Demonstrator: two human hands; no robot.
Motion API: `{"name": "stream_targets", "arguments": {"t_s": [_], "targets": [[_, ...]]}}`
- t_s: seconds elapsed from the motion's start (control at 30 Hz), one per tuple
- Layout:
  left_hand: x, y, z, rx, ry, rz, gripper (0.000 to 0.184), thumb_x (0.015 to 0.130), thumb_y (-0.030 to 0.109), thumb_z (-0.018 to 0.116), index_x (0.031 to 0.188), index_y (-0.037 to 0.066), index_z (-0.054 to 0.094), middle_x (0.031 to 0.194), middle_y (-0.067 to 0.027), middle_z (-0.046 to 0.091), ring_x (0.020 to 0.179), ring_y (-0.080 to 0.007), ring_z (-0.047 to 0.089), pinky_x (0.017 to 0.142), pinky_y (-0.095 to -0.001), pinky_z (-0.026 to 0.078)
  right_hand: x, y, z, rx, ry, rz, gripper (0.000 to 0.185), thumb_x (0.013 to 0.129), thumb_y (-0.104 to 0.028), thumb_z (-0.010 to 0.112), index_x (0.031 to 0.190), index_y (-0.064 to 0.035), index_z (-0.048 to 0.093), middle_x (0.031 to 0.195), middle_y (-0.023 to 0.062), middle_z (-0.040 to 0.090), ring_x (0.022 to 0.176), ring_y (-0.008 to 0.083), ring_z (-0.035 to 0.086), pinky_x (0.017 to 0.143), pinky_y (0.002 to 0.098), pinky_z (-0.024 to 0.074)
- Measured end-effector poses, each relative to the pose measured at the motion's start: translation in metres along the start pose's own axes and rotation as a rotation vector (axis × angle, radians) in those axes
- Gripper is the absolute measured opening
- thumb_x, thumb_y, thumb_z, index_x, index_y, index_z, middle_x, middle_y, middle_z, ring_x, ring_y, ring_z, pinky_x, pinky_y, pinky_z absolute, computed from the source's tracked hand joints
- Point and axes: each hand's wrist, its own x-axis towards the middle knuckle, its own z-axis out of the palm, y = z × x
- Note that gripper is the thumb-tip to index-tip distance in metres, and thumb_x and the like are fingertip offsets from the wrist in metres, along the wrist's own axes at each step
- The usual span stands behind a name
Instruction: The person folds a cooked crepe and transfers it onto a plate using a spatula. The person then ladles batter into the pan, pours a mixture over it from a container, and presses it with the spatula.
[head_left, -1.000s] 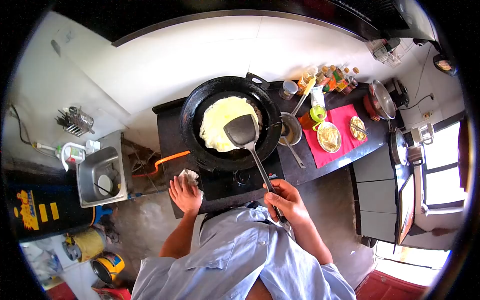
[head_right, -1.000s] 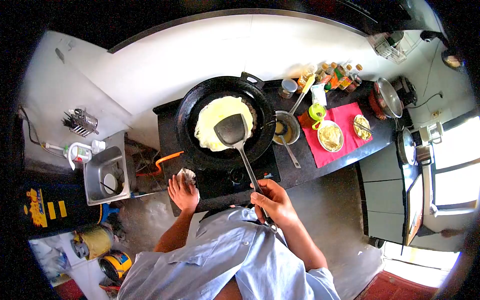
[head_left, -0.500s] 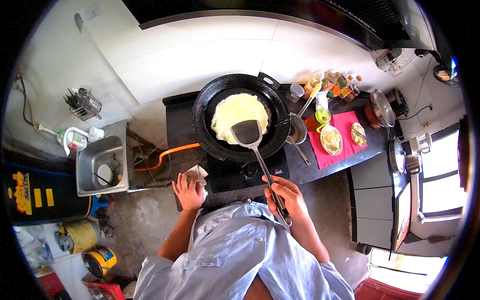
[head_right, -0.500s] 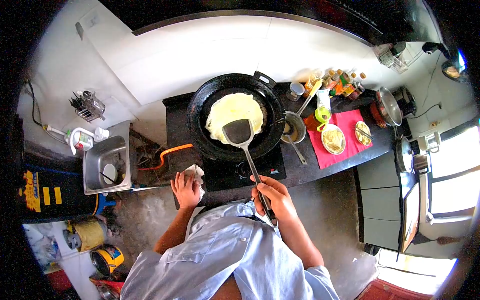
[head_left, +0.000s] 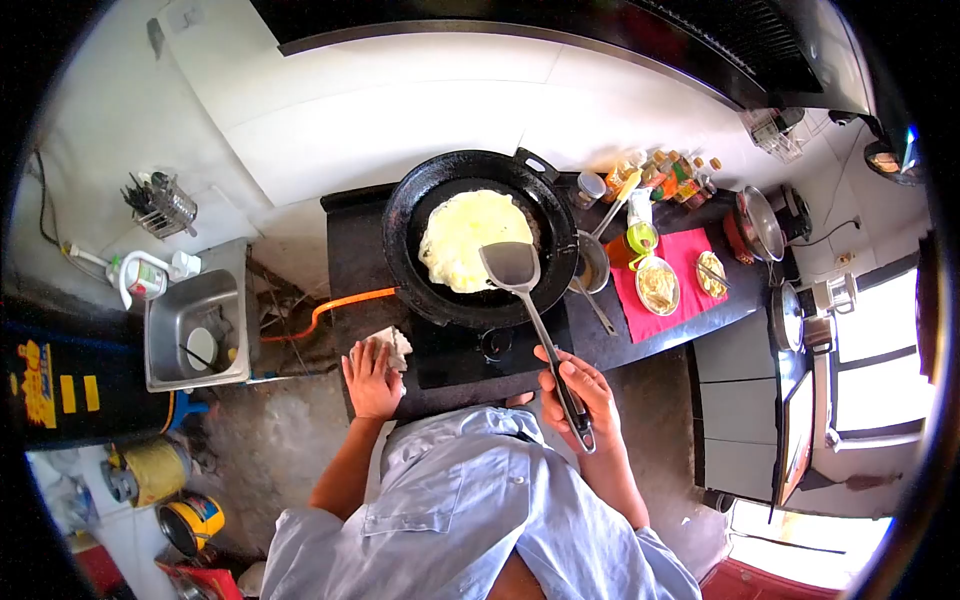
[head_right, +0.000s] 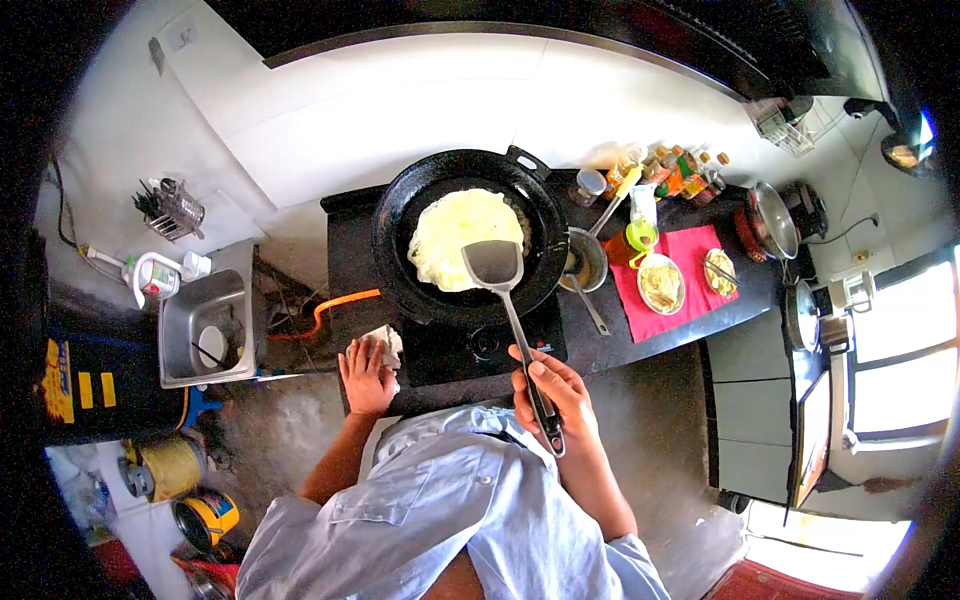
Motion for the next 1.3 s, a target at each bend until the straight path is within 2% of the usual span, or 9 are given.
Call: {"name": "stream_targets", "arguments": {"t_s": [0.37, 0.5, 0.6, 0.7, 0.8, 0.9, 1.03, 1.3], "targets": [[0.005, 0.004, 0.000, 0.020, 0.028, -0.018, 0.052, 0.089, 0.027, 0.064, 0.139, 0.014, 0.064, 0.156, -0.0137, 0.052, 0.150, -0.0370, 0.040, 0.127, -0.0578, 0.021, -0.003, -0.028, -0.002, -0.182, 0.074, 0.056, 0.042, 0.107, -0.025, 0.058, 0.138, 0.0040, 0.058, 0.087, 0.0119, 0.063, 0.047, 0.0138, 0.053, 0.039, 0.0265, 0.0374], [0.007, 0.006, -0.004, 0.031, 0.038, -0.021, 0.052, 0.087, 0.025, 0.065, 0.138, 0.014, 0.065, 0.155, -0.0134, 0.053, 0.150, -0.0364, 0.041, 0.126, -0.0580, 0.022, -0.005, -0.037, 0.001, -0.234, 0.025, 0.109, 0.041, 0.107, -0.027, 0.057, 0.133, 0.0045, 0.060, 0.077, 0.0117, 0.062, 0.042, 0.0135, 0.048, 0.038, 0.0267, 0.0350], [0.007, 0.008, -0.005, 0.026, 0.022, -0.025, 0.052, 0.089, 0.025, 0.064, 0.139, 0.012, 0.062, 0.155, -0.0139, 0.052, 0.150, -0.0376, 0.040, 0.126, -0.0574, 0.021, -0.004, -0.044, 0.007, -0.293, 0.084, 0.189, 0.040, 0.107, -0.028, 0.056, 0.131, 0.0044, 0.060, 0.070, 0.0118, 0.060, 0.040, 0.0137, 0.046, 0.037, 0.0274, 0.0336], [0.008, 0.007, -0.003, 0.024, 0.038, -0.017, 0.051, 0.089, 0.025, 0.065, 0.138, 0.012, 0.063, 0.154, -0.0140, 0.053, 0.150, -0.0375, 0.040, 0.126, -0.0577, 0.021, -0.003, -0.050, 0.003, -0.263, 0.042, 0.262, 0.042, 0.107, -0.025, 0.057, 0.133, 0.0071, 0.061, 0.087, 0.0119, 0.066, 0.051, 0.0117, 0.052, 0.038, 0.0249, 0.0352], [0.007, 0.007, -0.003, 0.027, 0.055, -0.011, 0.051, 0.088, 0.026, 0.065, 0.137, 0.013, 0.064, 0.153, -0.0142, 0.054, 0.149, -0.0374, 0.041, 0.125, -0.0583, 0.023, 0.002, -0.057, 0.007, -0.283, 0.066, 0.318, 0.039, 0.106, -0.029, 0.058, 0.127, 0.0042, 0.061, 0.072, 0.0133, 0.062, 0.041, 0.0148, 0.047, 0.038, 0.0292, 0.0343], [0.008, 0.007, -0.003, 0.031, 0.063, -0.022, 0.051, 0.086, 0.027, 0.065, 0.136, 0.013, 0.066, 0.152, -0.0138, 0.055, 0.148, -0.0376, 0.043, 0.124, -0.0593, 0.025, 0.007, -0.065, 0.015, -0.346, 0.113, 0.340, 0.038, 0.106, -0.029, 0.059, 0.125, 0.0039, 0.061, 0.077, 0.0146, 0.064, 0.041, 0.0155, 0.048, 0.039, 0.0297, 0.0361], [0.008, 0.006, -0.003, 0.024, 0.052, -0.033, 0.050, 0.087, 0.027, 0.064, 0.135, 0.013, 0.067, 0.152, -0.0140, 0.055, 0.148, -0.0376, 0.043, 0.124, -0.0592, 0.024, 0.010, -0.067, 0.012, -0.274, 0.141, 0.358, 0.037, 0.105, -0.027, 0.062, 0.125, 0.0038, 0.062, 0.085, 0.0142, 0.068, 0.043, 0.0158, 0.052, 0.038, 0.0298, 0.0375], [0.008, 0.006, -0.006, 0.027, 0.013, -0.038, 0.049, 0.091, 0.027, 0.062, 0.138, 0.013, 0.064, 0.153, -0.0157, 0.053, 0.150, -0.0368, 0.040, 0.126, -0.0576, 0.021, 0.017, -0.065, 0.012, -0.342, 0.160, 0.317, 0.039, 0.104, -0.030, 0.064, 0.122, 0.0043, 0.062, 0.088, 0.0140, 0.067, 0.044, 0.0143, 0.052, 0.037, 0.0280, 0.0360]]}}
